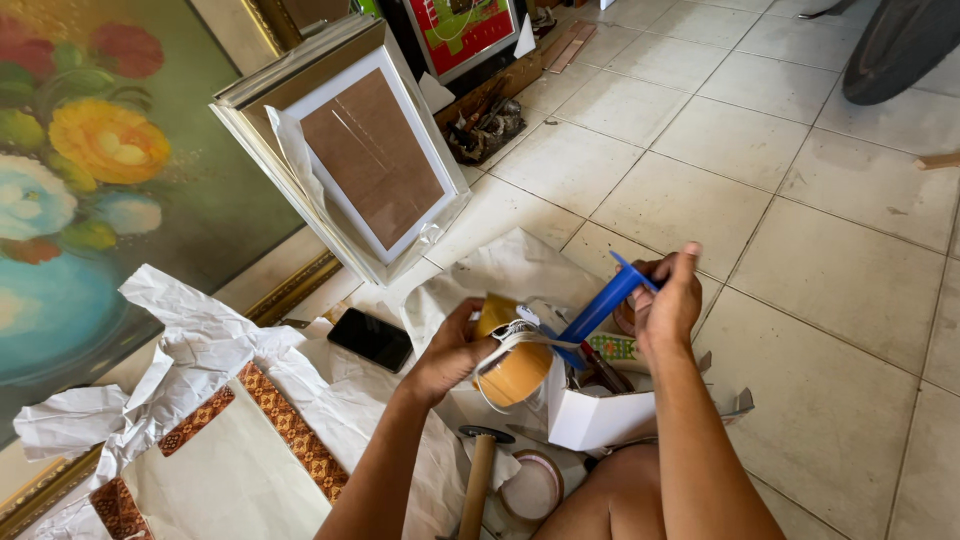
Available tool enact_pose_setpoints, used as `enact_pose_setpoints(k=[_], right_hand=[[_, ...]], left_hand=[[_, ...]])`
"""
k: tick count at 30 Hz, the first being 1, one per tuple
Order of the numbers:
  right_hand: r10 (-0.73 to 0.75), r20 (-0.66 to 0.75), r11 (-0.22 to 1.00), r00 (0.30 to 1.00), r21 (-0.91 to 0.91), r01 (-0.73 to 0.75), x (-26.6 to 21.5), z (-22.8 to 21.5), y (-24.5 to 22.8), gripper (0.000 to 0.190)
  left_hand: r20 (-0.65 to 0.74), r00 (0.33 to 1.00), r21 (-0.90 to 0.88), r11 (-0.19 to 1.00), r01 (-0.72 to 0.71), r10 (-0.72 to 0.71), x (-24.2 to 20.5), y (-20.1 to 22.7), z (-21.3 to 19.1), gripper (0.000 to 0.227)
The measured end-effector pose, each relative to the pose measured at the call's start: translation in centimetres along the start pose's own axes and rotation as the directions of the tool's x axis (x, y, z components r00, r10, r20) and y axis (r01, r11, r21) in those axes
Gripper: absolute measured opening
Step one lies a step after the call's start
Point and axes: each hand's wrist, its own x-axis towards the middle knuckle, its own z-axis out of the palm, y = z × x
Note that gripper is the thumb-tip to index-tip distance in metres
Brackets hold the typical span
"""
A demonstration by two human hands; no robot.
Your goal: The person organizes picture frames on the floor, using a screwdriver to tighten the backing on one frame and moving others into a stack.
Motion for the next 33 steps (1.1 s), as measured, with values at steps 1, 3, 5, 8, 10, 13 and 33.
enact_pose_setpoints(k=[1,3,5,8,10,13,33], right_hand=[[0.0,0.001,1.0,1.0,0.002,0.0,0.1,-0.5,0.0,0.06],[0.219,0.141,0.773,0.966,-0.629,-0.084,0.4,-1.8,0.0,0.06],[0.181,0.201,0.556,0.963,-0.828,0.068,3.7,-5.3,4.2,0.06],[0.018,0.243,0.341,0.97,-0.913,0.223,3.9,-4.2,5.2,0.045],[-0.127,0.198,0.397,0.972,-0.888,0.232,1.6,-1.4,3.2,0.036],[-0.07,0.512,0.832,0.856,-0.443,0.333,-1.6,1.6,1.1,0.042],[-0.122,0.172,0.496,0.977,-0.843,0.211,3.6,-0.5,3.8,0.093]], left_hand=[[-0.001,1.0,0.002,1.0,-0.002,0.002,-0.2,0.5,0.0,0.076],[-0.124,0.968,0.115,0.972,-0.204,0.218,-0.4,1.2,0.2,0.085],[-0.191,0.908,0.347,0.891,-0.293,0.373,-0.5,1.8,0.7,0.086],[-0.157,0.745,0.646,0.638,-0.419,0.648,0.6,1.9,0.7,0.08],[-0.082,0.659,0.713,0.506,-0.485,0.748,1.8,1.8,0.6,0.074],[0.214,0.713,0.762,0.342,-0.549,0.668,2.3,3.7,2.1,0.09],[-0.028,0.975,0.939,0.339,-0.049,0.22,0.2,-0.3,2.3,0.021]])
